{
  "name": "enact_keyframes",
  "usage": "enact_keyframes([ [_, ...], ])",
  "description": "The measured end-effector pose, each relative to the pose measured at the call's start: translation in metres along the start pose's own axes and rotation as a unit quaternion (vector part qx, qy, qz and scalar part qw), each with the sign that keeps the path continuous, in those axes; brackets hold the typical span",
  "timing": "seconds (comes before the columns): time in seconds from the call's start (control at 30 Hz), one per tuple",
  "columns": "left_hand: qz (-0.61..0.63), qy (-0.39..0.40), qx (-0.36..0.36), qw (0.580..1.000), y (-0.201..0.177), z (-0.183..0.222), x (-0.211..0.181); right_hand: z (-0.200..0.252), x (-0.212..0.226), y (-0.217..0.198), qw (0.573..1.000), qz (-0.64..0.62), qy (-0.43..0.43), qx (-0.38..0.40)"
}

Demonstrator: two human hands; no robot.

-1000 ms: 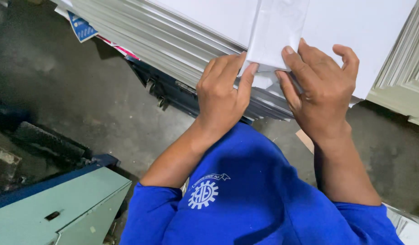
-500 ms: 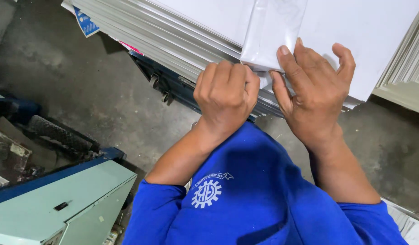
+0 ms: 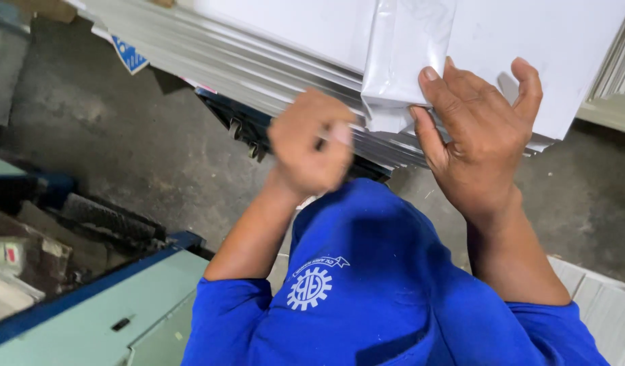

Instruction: The person unboxes a stack of printed paper, then folds and wraps a section of the paper in a plastic sleeve, securing the sleeve with tape using a dispenser.

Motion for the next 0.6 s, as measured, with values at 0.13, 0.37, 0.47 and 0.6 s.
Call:
enact_keyframes([
  [0.13,0.085,-0.097,0.025,0.991,-0.017,-0.019,0.039,0.003,-0.004,0.003,0.999,-0.020,0.034,0.002],
  [0.37,0.031,0.117,0.089,0.989,-0.003,-0.032,0.059,-0.002,-0.002,0.007,0.997,-0.043,0.068,0.000],
  [0.47,-0.011,0.115,0.080,0.990,0.007,-0.026,0.056,-0.001,-0.006,0.011,0.993,-0.064,0.094,-0.014],
  [0.6,-0.014,0.124,0.084,0.989,0.009,-0.024,0.056,0.001,-0.009,0.013,0.989,-0.082,0.120,-0.022],
])
Point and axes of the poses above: each hand's wrist, its own z-axis away from the middle knuckle, its own y-axis out of the palm, x = y × z, the point moved 4 cm from there along -z, towards the middle knuckle, and after that the axes turned 8 degrees about -z, right-handed, at the moved point
